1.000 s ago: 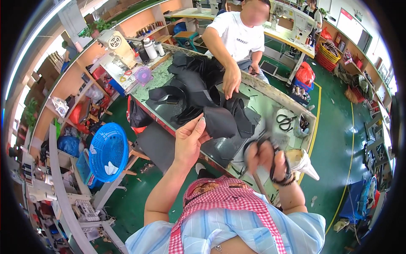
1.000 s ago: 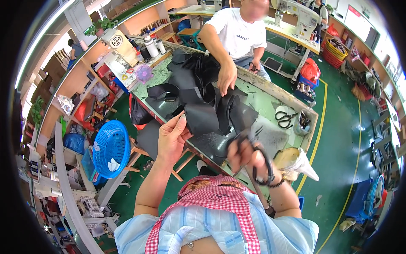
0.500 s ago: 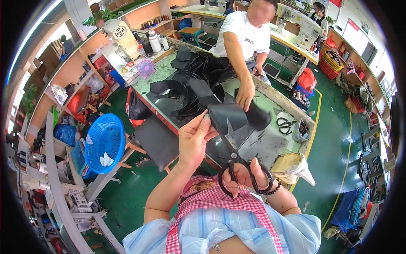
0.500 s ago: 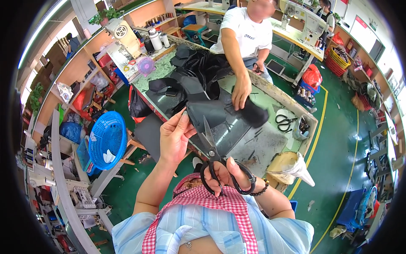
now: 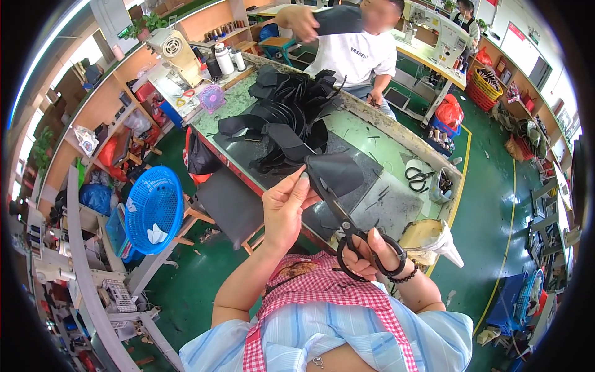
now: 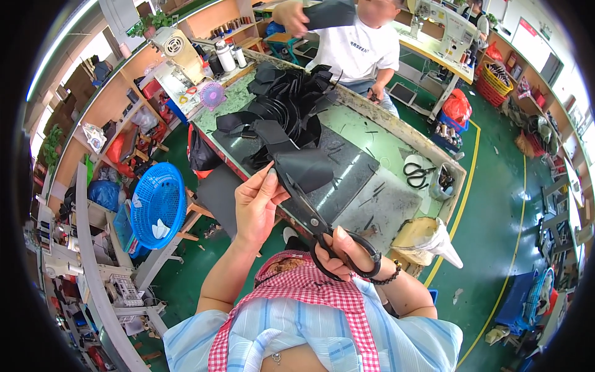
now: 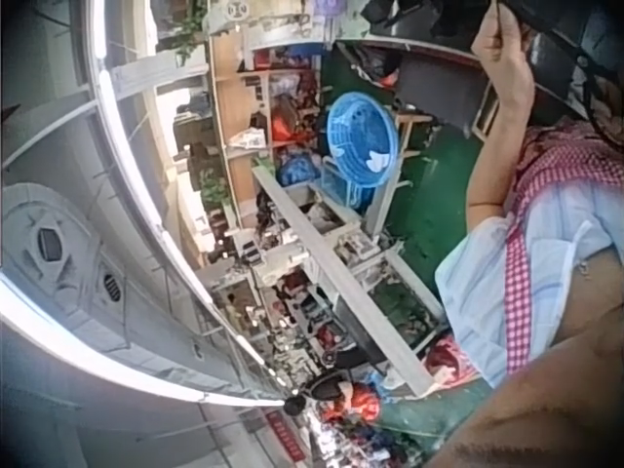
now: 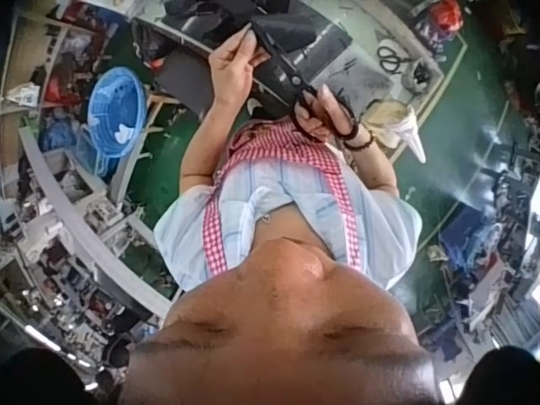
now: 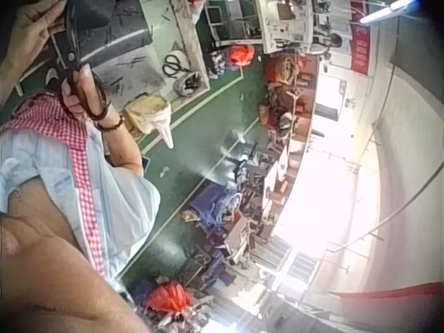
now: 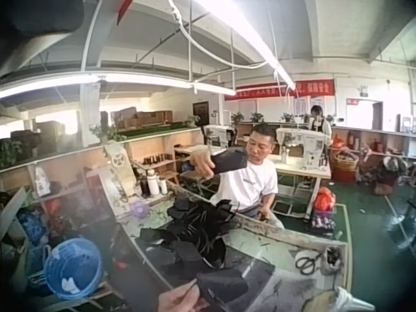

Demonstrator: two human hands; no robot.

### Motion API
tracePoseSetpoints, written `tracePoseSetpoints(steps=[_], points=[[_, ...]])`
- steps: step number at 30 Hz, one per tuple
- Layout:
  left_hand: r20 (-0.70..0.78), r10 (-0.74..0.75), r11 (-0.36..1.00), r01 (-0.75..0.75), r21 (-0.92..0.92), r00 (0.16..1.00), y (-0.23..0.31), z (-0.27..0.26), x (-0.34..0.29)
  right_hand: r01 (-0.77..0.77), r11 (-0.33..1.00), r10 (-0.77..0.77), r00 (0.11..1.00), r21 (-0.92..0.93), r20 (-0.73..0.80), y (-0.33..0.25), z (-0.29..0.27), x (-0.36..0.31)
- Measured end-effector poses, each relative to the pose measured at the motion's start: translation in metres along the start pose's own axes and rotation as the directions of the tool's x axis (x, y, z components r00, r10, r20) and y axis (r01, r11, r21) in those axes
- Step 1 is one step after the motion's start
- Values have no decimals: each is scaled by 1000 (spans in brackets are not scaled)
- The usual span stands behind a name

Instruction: Trimming excess material from shoe components with scissors and bundling them together with a strap.

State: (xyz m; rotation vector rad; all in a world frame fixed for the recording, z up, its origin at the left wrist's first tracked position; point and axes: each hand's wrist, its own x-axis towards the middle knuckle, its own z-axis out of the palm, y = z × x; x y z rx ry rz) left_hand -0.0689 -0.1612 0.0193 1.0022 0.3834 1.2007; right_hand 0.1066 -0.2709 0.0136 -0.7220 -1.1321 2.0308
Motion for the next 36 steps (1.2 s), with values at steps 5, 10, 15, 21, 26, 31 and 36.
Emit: tracePoseSetpoints(steps=[5,10,15,21,26,31,36], points=[[36,-6,999,5,35,999,-3,5,-6,-75,997,75,994,-4,-76,-12,8,1],[36,-1,998,-1,67,999,-5,7,-8,-48,999,49,996,14,-76,-12,7,0],[59,-15,999,12,43,998,-10,7,-9,-44,998,47,997,45,-69,-11,1,0],[13,12,999,-12,51,1000,-13,2,-8,101,991,-111,986,-82,-124,-6,-12,-12],[210,-46,999,46,3,977,-18,7,-26,322,886,-460,705,-334,-540,-8,-63,3],[464,-512,858,403,318,723,-40,5,-49,417,891,-407,557,-181,-724,-27,-67,18],[264,-313,932,241,272,913,-11,-15,-4,283,864,-502,532,-416,-682,-20,-77,2]])
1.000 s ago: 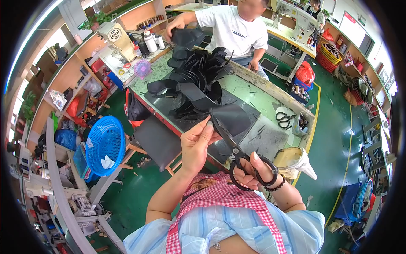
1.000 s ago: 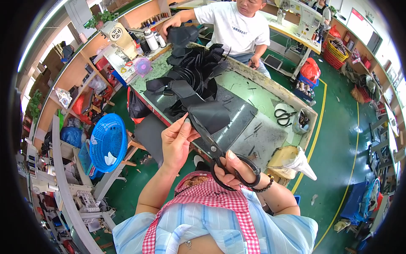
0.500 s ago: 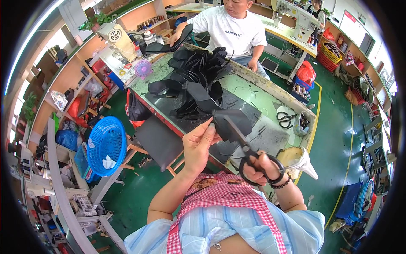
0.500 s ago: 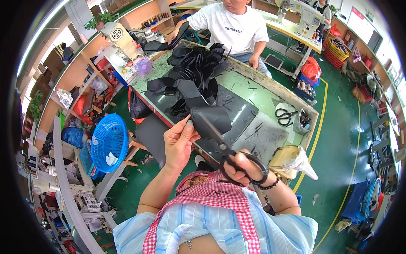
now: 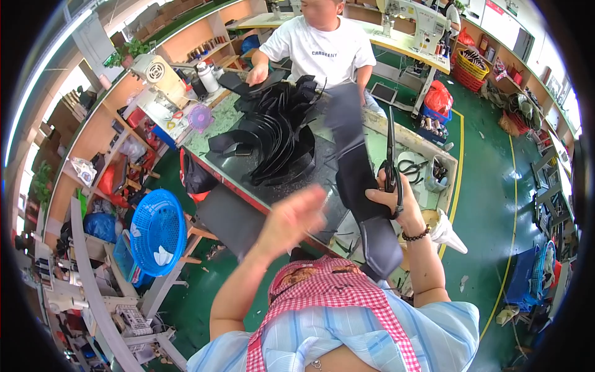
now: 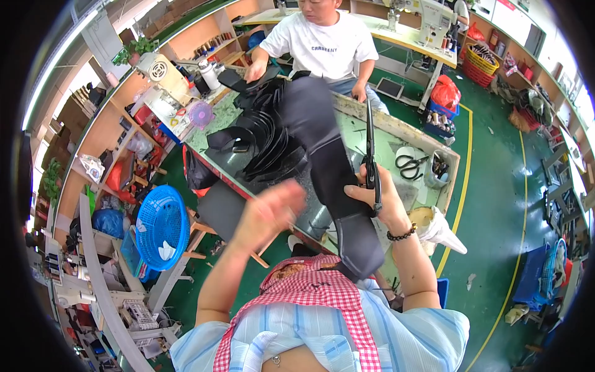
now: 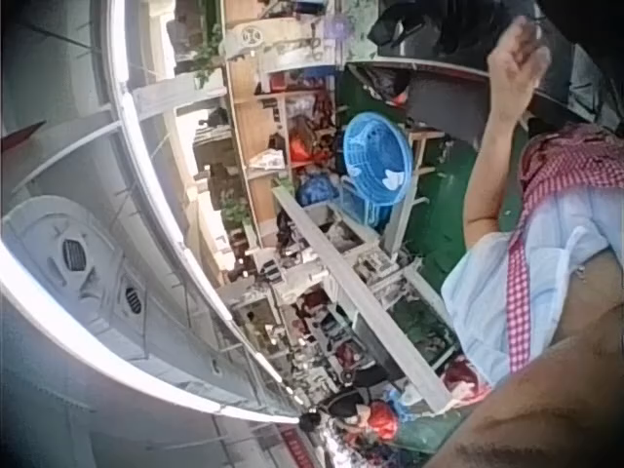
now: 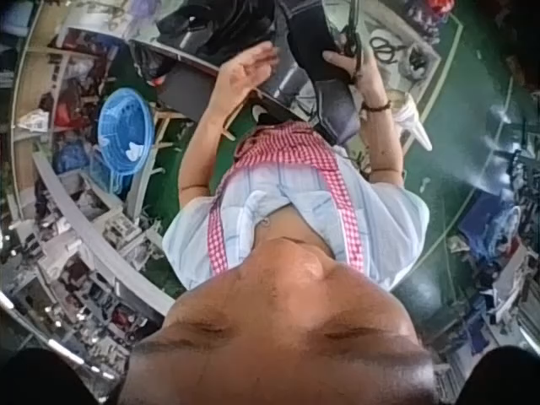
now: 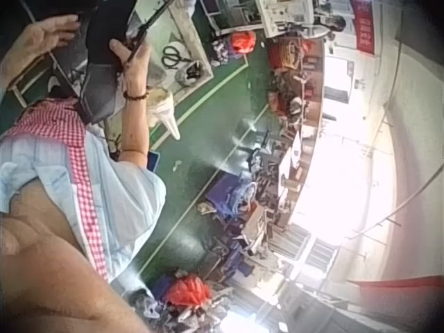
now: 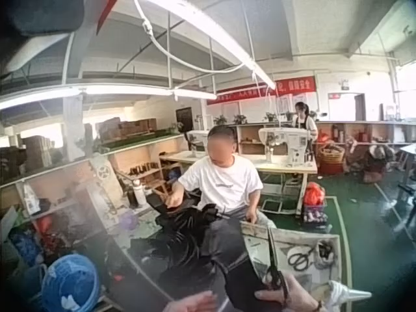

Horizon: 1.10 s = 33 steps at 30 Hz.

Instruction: Trimming excess material from shoe components with scissors and bundling them together with a strap.

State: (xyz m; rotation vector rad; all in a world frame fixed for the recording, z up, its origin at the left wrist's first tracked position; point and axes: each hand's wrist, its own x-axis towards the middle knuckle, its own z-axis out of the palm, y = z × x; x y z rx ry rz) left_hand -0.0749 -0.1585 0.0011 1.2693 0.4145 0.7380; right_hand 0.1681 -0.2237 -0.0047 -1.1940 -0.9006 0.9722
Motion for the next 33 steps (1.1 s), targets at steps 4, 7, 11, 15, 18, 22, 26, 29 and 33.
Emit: tracePoseSetpoints(steps=[4,7,11,15,18,22,26,29,33], points=[[-212,302,946,-264,191,930,44,-15,31,-17,970,53,988,-241,144,1,-1,-9],[-286,212,975,-182,130,934,48,-23,33,-23,959,76,981,-283,178,7,1,-11],[-294,150,988,-134,75,944,55,-24,30,4,947,67,976,-321,209,7,-1,-11],[-289,197,980,-182,78,937,50,-22,28,35,895,74,971,-446,226,13,-6,-6],[-345,198,968,-239,-78,917,46,-24,25,57,633,-331,921,-772,-203,6,4,-3],[-363,149,960,-223,-172,920,41,-19,19,112,993,-94,915,-25,393,-24,-5,-21],[-372,177,941,-267,-206,911,36,-7,26,-381,923,149,493,58,857,-24,34,-52],[-362,213,933,-299,-200,908,35,-2,24,-447,887,92,418,116,904,-13,51,-56],[-344,234,920,-322,-225,909,38,4,18,-563,811,98,404,162,909,-14,55,-52]])
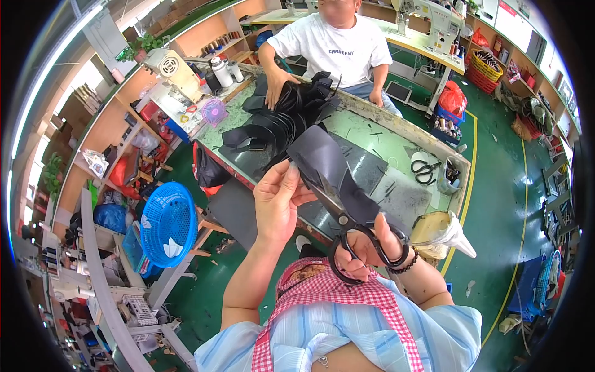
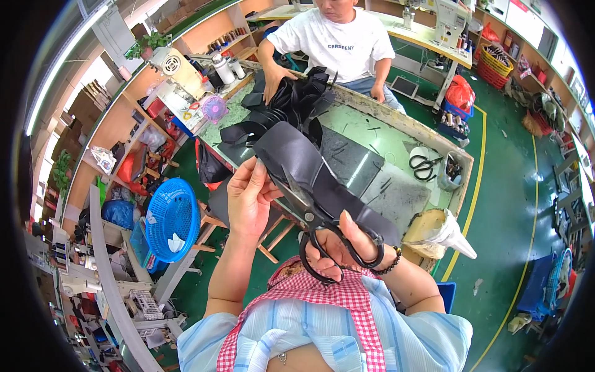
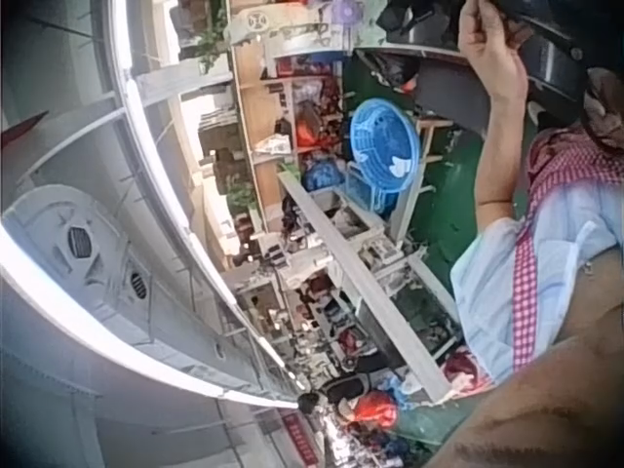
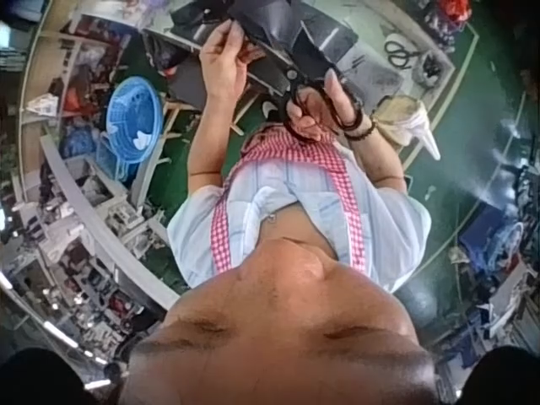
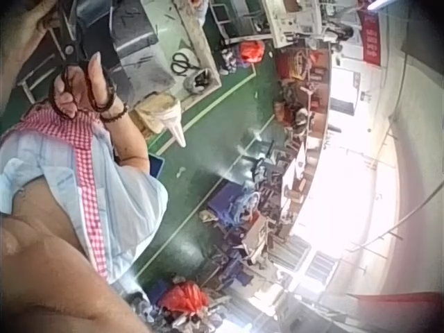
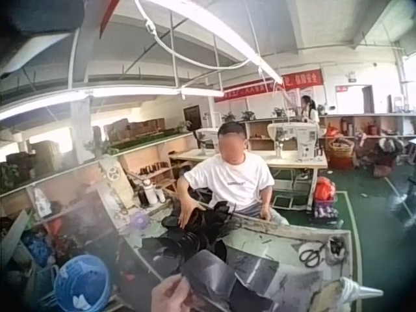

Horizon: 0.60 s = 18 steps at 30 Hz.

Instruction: Trimming excess material from shoe components with scissors and bundling them together with a strap.

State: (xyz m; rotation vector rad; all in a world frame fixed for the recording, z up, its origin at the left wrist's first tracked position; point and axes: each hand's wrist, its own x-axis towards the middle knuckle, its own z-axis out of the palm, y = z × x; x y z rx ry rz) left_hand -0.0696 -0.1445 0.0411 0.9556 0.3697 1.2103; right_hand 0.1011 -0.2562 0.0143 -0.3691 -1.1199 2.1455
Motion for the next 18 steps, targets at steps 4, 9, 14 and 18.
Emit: tracePoseSetpoints(steps=[4,9,14,18], points=[[-10,-3,1000,3,0,1000,-3,0,-6,-9,1000,9,1000,23,5,-4,1,0],[-11,-27,999,27,27,1000,-9,7,-12,3,1000,-6,995,-29,-98,1,5,-3],[-39,-44,999,44,-12,998,-13,6,-15,-43,998,34,984,-47,-175,1,3,-11],[-44,-67,998,66,-12,997,-18,7,-17,-36,998,26,981,-52,-191,0,6,-8]])
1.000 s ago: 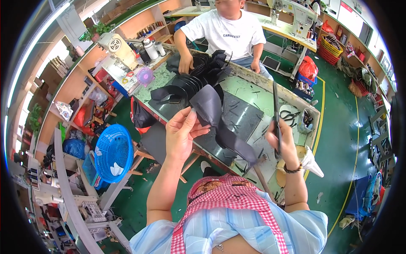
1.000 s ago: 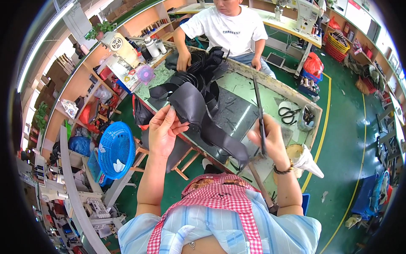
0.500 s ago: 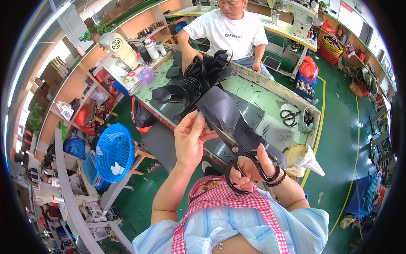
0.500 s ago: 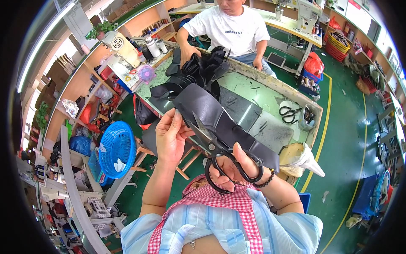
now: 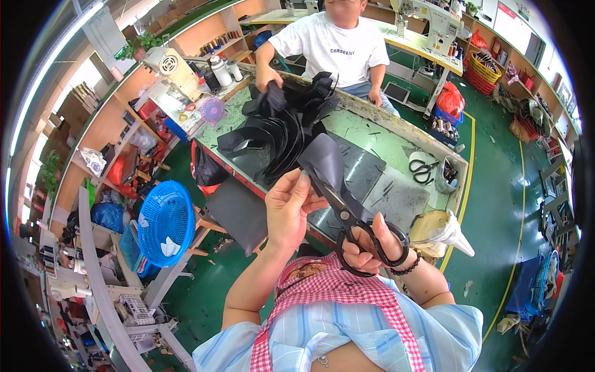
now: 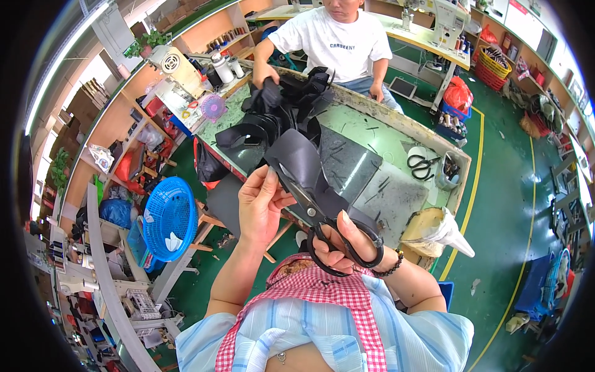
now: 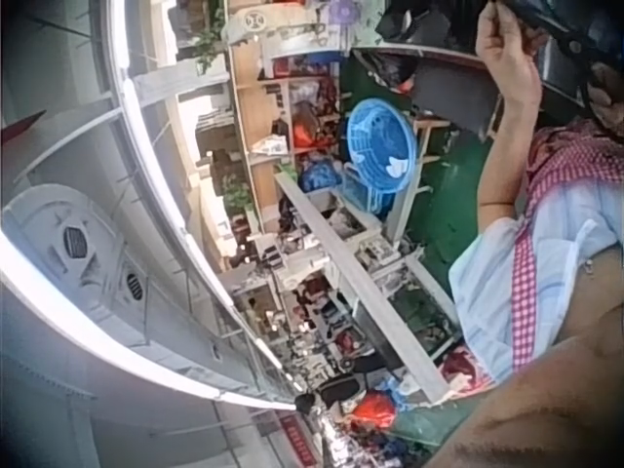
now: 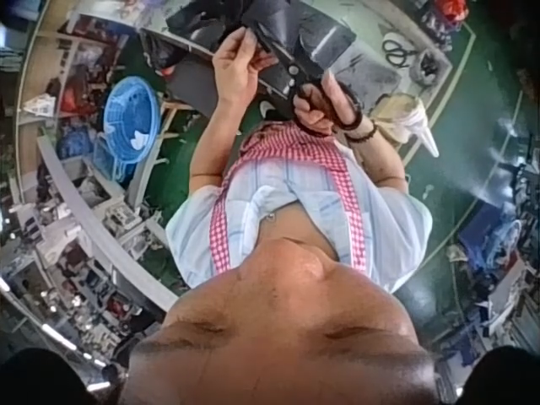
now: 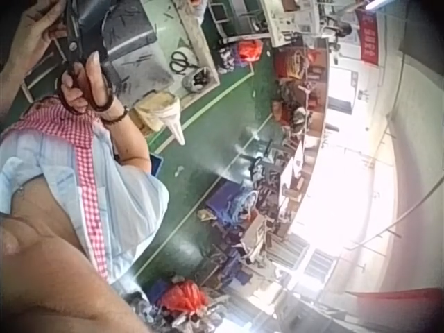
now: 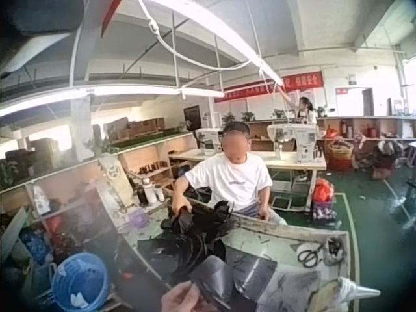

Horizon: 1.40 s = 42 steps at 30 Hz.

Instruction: Trimming excess material from shoe components with scissors and bundling them together with a strap.

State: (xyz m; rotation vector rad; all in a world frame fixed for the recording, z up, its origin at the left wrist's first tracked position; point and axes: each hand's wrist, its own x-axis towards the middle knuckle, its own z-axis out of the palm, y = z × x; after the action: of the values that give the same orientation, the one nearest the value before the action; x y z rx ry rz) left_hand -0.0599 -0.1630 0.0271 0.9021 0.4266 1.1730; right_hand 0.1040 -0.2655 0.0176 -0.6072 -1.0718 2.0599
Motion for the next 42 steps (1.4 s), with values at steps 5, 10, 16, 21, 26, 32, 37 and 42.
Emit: tracePoseSetpoints(steps=[5,10,16,21,26,32,37,42], points=[[32,-18,1000,18,4,999,-4,2,-4,1,1000,-1,1000,-7,-6,-3,0,1],[14,-75,996,74,48,997,-12,6,-9,41,998,-41,999,50,2,-1,0,6],[-15,-110,993,111,32,994,-21,4,-4,4,1000,0,992,29,-130,-8,-6,-1],[-85,-141,990,142,2,986,-31,-15,4,215,977,-200,918,5,-343,-4,-35,-13],[-90,-203,979,200,-39,975,-27,-29,6,-278,870,-352,229,-408,-907,37,-181,-26],[-71,-262,964,257,-66,962,-38,-45,6,-903,393,-477,-36,-176,-878,84,-246,-42],[-46,-279,959,275,-72,959,-41,-62,22,-835,392,-547,124,-385,-828,63,-201,-22],[27,-383,909,382,-167,923,-31,-60,55,-163,487,-459,788,-858,-410,13,-89,40]])
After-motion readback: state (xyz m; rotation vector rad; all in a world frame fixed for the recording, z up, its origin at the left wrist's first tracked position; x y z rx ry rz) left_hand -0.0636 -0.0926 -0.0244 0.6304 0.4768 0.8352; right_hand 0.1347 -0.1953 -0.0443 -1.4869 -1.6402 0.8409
